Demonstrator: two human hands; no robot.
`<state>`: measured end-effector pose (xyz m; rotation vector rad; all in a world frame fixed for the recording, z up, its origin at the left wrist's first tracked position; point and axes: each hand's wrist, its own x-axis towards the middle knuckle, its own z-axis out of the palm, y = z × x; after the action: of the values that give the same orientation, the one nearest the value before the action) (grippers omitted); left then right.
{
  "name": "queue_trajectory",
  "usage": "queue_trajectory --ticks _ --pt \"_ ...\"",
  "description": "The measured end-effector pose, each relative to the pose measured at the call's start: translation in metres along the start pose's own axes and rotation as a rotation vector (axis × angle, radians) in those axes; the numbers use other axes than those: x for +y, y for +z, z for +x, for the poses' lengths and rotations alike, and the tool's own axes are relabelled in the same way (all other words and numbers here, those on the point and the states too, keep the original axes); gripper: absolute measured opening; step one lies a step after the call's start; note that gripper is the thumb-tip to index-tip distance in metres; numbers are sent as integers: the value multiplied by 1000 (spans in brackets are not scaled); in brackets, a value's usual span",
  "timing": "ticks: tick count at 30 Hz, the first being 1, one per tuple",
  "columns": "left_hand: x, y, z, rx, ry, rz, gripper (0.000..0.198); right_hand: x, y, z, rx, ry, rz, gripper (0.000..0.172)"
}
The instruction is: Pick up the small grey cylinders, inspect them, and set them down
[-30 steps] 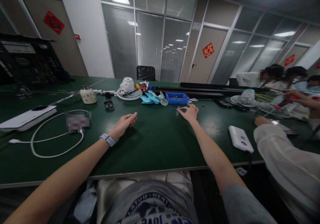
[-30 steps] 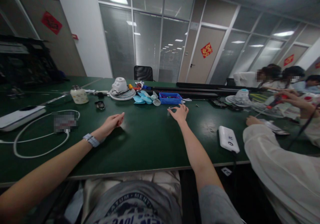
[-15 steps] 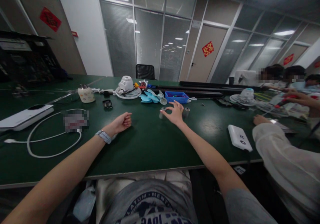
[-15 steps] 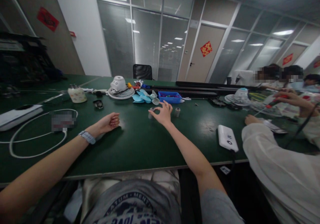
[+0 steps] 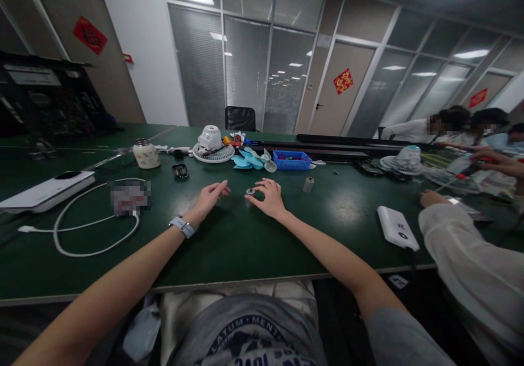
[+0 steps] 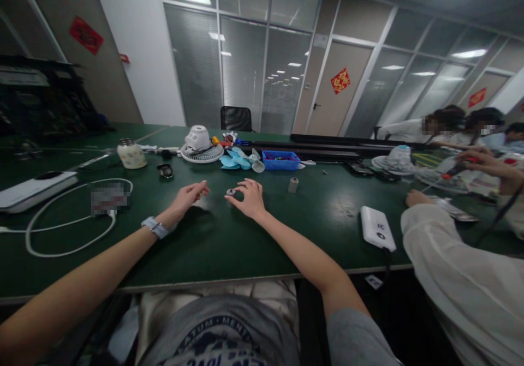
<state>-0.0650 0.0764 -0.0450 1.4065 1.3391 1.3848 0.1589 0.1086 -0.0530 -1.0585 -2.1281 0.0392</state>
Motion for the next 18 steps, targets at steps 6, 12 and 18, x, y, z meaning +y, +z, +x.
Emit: queue_trajectory --ticks 6,12,18 --pt "9 35 -11 14 439 540 33 2 6 -2 9 -21 7 33" --pt "1 44 3 -7 369 602 32 3 9 -3 4 -28 12 32" --pt "-1 41 17 -94 388 609 32 3 10 -3 2 -27 19 35"
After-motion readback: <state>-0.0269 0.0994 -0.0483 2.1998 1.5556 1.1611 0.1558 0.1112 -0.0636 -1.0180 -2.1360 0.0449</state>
